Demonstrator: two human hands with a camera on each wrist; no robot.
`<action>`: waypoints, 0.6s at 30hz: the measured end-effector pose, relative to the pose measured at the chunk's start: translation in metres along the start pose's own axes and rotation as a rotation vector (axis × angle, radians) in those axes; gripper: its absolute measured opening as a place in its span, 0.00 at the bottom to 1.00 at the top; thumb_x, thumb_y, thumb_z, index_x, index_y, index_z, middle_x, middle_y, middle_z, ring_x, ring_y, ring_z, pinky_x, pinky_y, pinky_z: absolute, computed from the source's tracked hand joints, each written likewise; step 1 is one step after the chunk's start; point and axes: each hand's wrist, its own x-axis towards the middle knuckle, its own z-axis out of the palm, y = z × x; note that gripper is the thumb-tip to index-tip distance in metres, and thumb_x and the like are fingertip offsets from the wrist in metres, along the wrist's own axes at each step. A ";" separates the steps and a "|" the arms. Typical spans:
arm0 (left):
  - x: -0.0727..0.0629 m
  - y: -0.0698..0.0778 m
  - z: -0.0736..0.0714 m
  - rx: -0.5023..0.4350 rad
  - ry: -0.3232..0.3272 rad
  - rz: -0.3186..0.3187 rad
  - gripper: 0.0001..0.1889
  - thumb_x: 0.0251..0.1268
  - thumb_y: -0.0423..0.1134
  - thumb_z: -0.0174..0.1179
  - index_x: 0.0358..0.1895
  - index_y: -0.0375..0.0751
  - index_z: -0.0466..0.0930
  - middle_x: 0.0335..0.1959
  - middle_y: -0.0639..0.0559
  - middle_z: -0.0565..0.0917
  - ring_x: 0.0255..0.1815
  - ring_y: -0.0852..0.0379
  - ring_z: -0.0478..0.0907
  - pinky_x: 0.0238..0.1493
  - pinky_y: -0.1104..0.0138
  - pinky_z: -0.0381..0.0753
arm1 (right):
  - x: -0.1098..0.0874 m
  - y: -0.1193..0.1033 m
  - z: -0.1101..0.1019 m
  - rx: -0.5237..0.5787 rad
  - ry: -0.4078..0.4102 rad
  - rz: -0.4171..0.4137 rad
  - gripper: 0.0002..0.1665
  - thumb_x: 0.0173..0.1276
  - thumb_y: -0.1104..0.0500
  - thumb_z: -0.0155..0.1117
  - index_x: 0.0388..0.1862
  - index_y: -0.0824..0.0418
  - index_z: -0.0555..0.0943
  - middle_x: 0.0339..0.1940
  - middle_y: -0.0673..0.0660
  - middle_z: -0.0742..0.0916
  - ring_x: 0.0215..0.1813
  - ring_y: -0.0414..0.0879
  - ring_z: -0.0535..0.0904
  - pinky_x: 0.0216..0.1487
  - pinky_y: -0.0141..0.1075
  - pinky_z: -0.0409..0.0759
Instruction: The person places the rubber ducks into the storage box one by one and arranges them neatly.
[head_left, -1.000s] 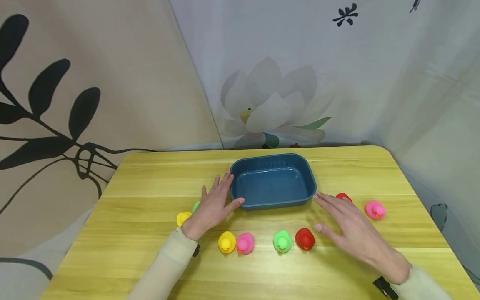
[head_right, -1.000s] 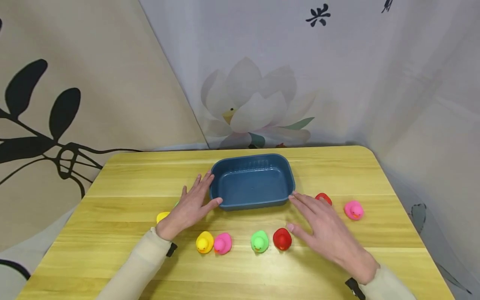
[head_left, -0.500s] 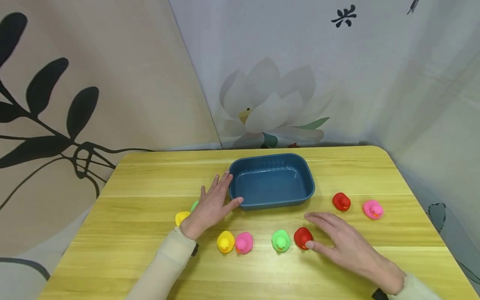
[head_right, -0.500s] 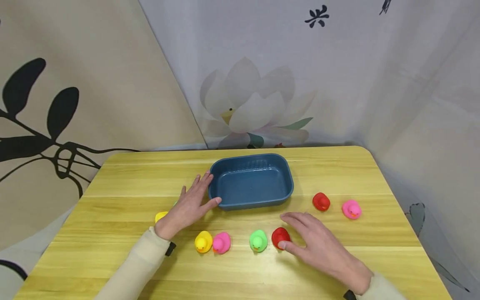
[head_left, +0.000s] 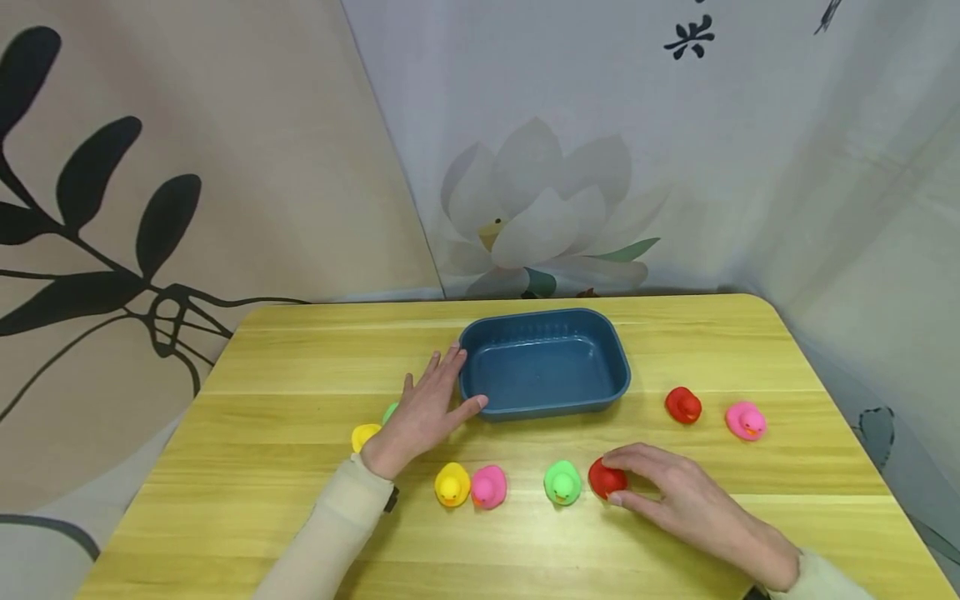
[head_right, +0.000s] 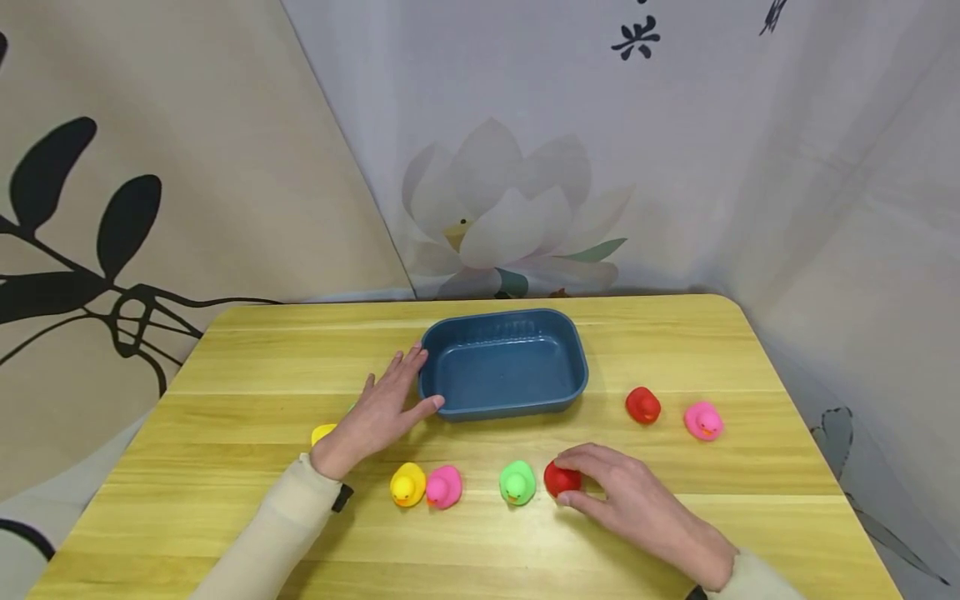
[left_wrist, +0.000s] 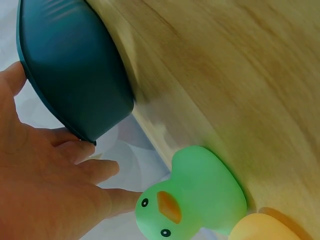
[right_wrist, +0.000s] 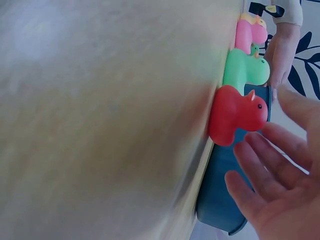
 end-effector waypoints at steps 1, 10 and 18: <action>0.000 0.000 0.000 0.004 -0.003 -0.004 0.47 0.75 0.69 0.49 0.85 0.43 0.48 0.86 0.50 0.44 0.85 0.40 0.41 0.73 0.26 0.43 | 0.000 0.000 0.000 0.005 -0.007 0.001 0.23 0.62 0.52 0.80 0.56 0.48 0.86 0.53 0.38 0.86 0.53 0.38 0.84 0.58 0.23 0.78; 0.000 -0.001 0.001 0.003 0.003 -0.004 0.47 0.76 0.69 0.50 0.85 0.43 0.48 0.86 0.50 0.44 0.85 0.40 0.42 0.74 0.27 0.43 | 0.003 0.000 0.001 0.013 -0.039 0.009 0.21 0.62 0.56 0.80 0.54 0.47 0.86 0.50 0.37 0.86 0.49 0.35 0.83 0.52 0.33 0.85; 0.000 0.000 0.001 -0.017 0.009 -0.002 0.47 0.76 0.68 0.50 0.85 0.42 0.48 0.86 0.50 0.44 0.85 0.40 0.43 0.74 0.27 0.43 | 0.003 0.002 0.005 0.014 0.019 -0.033 0.22 0.56 0.60 0.83 0.50 0.48 0.88 0.47 0.37 0.87 0.48 0.33 0.84 0.56 0.15 0.71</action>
